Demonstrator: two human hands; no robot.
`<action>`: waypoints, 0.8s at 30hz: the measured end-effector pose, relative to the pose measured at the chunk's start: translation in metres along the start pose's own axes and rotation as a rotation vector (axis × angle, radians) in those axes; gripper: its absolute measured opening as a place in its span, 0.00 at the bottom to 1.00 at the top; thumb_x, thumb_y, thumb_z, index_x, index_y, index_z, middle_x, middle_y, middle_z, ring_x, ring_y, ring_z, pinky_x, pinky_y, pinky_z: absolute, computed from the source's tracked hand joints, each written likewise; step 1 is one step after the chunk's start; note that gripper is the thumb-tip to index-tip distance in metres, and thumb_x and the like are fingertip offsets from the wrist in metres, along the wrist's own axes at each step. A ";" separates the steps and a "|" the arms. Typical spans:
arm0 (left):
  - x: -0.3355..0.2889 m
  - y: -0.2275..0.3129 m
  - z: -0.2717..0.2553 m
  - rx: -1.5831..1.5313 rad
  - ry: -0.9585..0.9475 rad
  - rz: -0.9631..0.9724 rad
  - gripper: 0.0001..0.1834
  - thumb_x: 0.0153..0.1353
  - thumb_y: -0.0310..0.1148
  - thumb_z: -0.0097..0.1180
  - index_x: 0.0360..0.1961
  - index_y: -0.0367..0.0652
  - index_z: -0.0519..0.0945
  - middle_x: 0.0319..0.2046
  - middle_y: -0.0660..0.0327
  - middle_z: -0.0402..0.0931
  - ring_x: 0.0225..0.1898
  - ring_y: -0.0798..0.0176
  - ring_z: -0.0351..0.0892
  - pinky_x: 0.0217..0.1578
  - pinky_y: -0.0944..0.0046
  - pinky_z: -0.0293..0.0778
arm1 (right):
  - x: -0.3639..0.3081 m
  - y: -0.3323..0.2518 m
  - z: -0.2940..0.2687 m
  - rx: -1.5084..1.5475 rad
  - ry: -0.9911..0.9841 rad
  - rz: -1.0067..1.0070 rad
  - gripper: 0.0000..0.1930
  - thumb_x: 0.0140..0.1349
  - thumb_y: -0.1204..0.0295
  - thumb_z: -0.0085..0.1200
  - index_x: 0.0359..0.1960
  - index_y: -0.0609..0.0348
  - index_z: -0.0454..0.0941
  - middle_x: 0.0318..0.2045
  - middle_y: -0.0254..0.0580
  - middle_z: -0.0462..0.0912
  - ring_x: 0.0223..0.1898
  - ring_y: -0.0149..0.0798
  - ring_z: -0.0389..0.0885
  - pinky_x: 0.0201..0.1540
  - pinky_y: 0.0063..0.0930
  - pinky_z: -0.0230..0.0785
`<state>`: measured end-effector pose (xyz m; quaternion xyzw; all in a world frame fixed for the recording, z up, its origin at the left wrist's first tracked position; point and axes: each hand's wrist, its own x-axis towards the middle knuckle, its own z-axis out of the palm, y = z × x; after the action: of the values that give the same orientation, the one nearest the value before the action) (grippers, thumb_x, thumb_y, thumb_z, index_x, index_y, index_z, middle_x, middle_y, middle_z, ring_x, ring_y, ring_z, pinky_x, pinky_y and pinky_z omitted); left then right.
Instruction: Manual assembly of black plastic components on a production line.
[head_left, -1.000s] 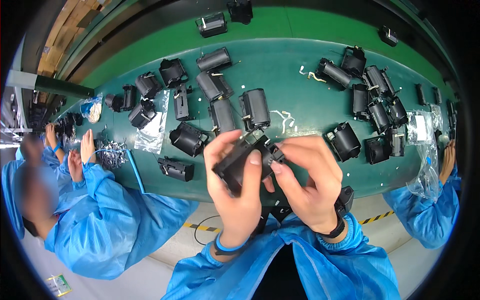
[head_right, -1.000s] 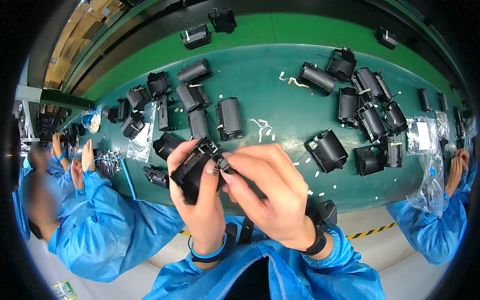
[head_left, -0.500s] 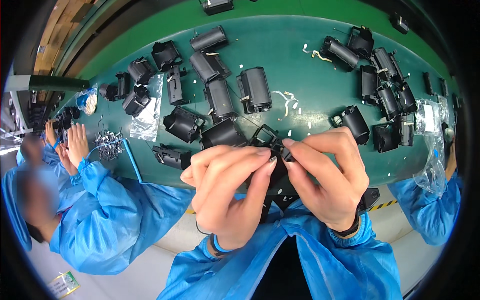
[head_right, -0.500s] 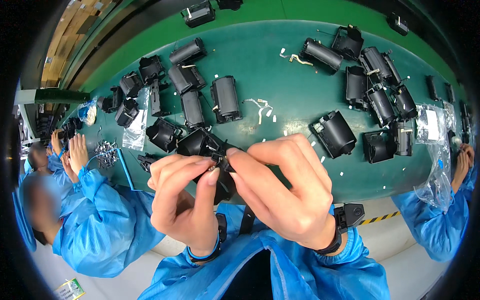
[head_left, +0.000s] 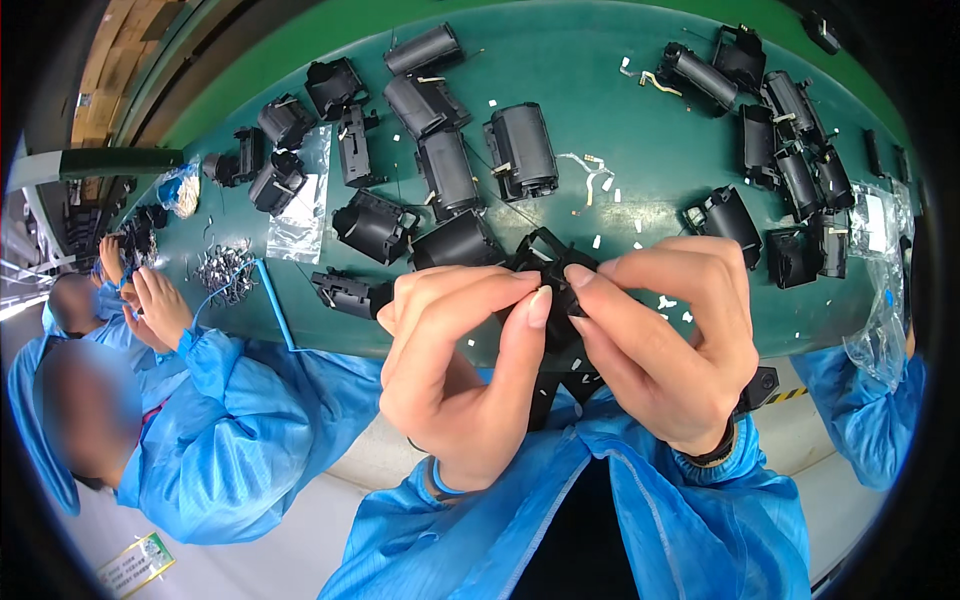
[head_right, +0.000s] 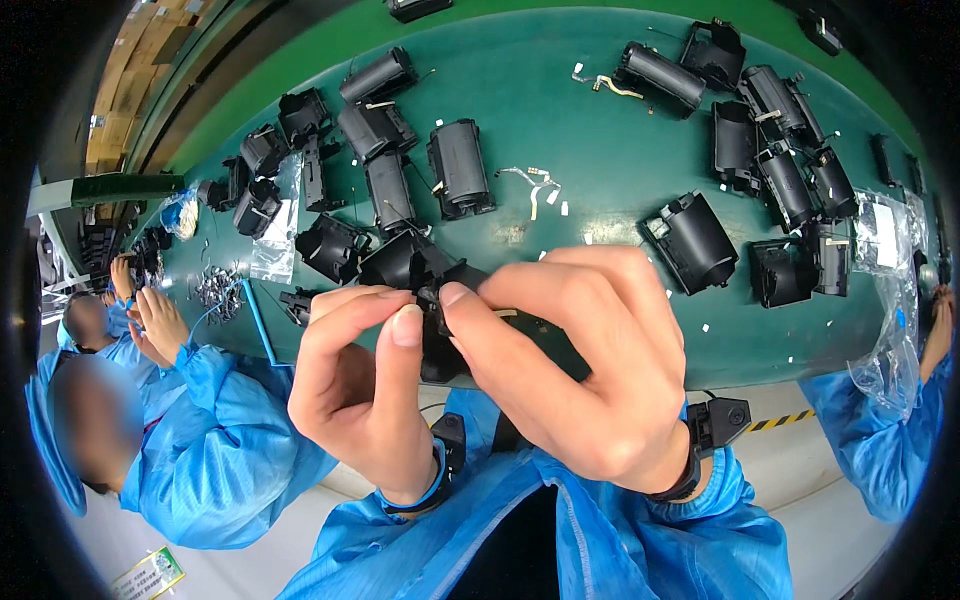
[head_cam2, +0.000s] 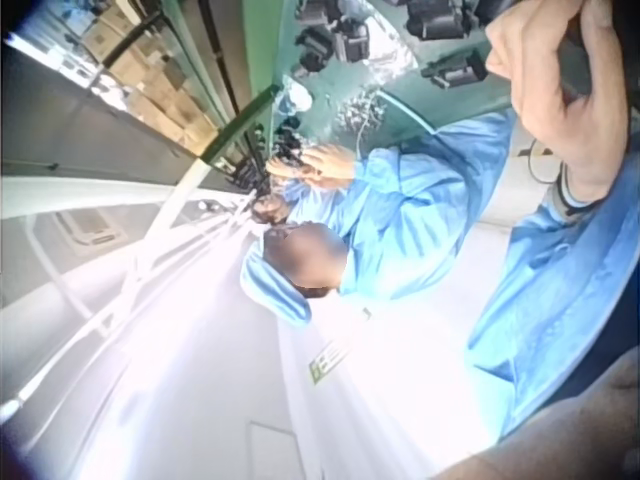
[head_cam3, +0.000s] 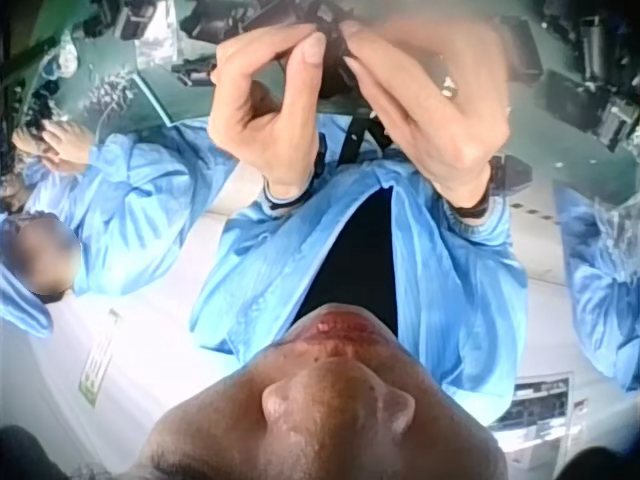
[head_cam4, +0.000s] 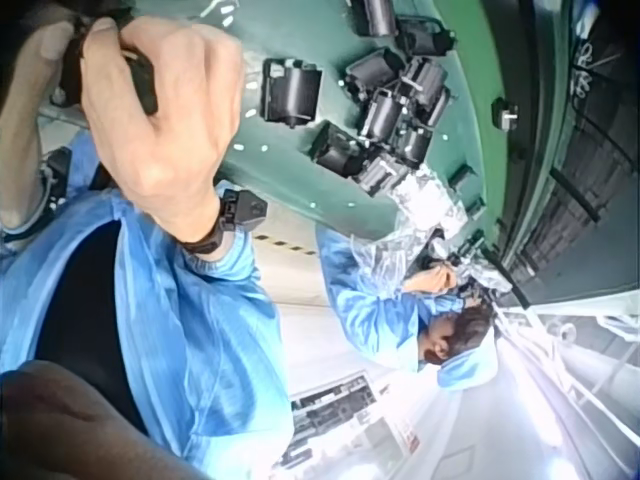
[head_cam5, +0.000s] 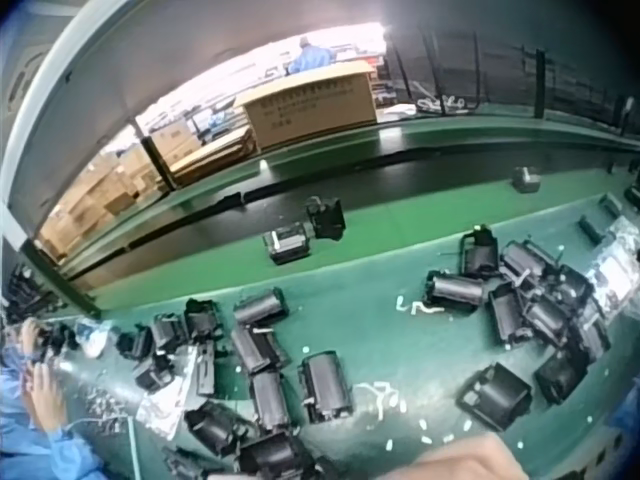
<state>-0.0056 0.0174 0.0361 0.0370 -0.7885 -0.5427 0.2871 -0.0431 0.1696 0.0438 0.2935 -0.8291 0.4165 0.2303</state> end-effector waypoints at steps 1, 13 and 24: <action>0.000 0.002 0.000 -0.002 0.013 -0.009 0.12 0.49 0.16 0.72 0.36 0.38 0.87 0.33 0.59 0.86 0.37 0.61 0.81 0.44 0.66 0.65 | 0.001 -0.001 -0.001 -0.022 -0.011 -0.019 0.21 0.37 0.81 0.71 0.39 0.62 0.88 0.40 0.43 0.84 0.37 0.45 0.81 0.37 0.33 0.73; 0.001 0.005 0.000 0.107 -0.041 0.101 0.14 0.48 0.13 0.70 0.37 0.34 0.87 0.34 0.56 0.85 0.35 0.59 0.82 0.40 0.62 0.72 | -0.007 0.000 0.004 0.132 0.048 0.013 0.16 0.45 0.84 0.72 0.39 0.66 0.85 0.37 0.48 0.85 0.36 0.47 0.85 0.37 0.34 0.77; 0.003 0.004 -0.002 0.055 -0.107 0.069 0.14 0.49 0.14 0.70 0.39 0.34 0.88 0.31 0.55 0.85 0.33 0.58 0.81 0.38 0.63 0.73 | -0.012 0.003 0.004 0.167 0.100 0.017 0.16 0.44 0.85 0.71 0.38 0.65 0.85 0.37 0.48 0.85 0.35 0.44 0.83 0.36 0.32 0.76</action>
<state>-0.0061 0.0161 0.0417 -0.0114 -0.8179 -0.5120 0.2622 -0.0375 0.1714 0.0323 0.2834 -0.7815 0.5001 0.2426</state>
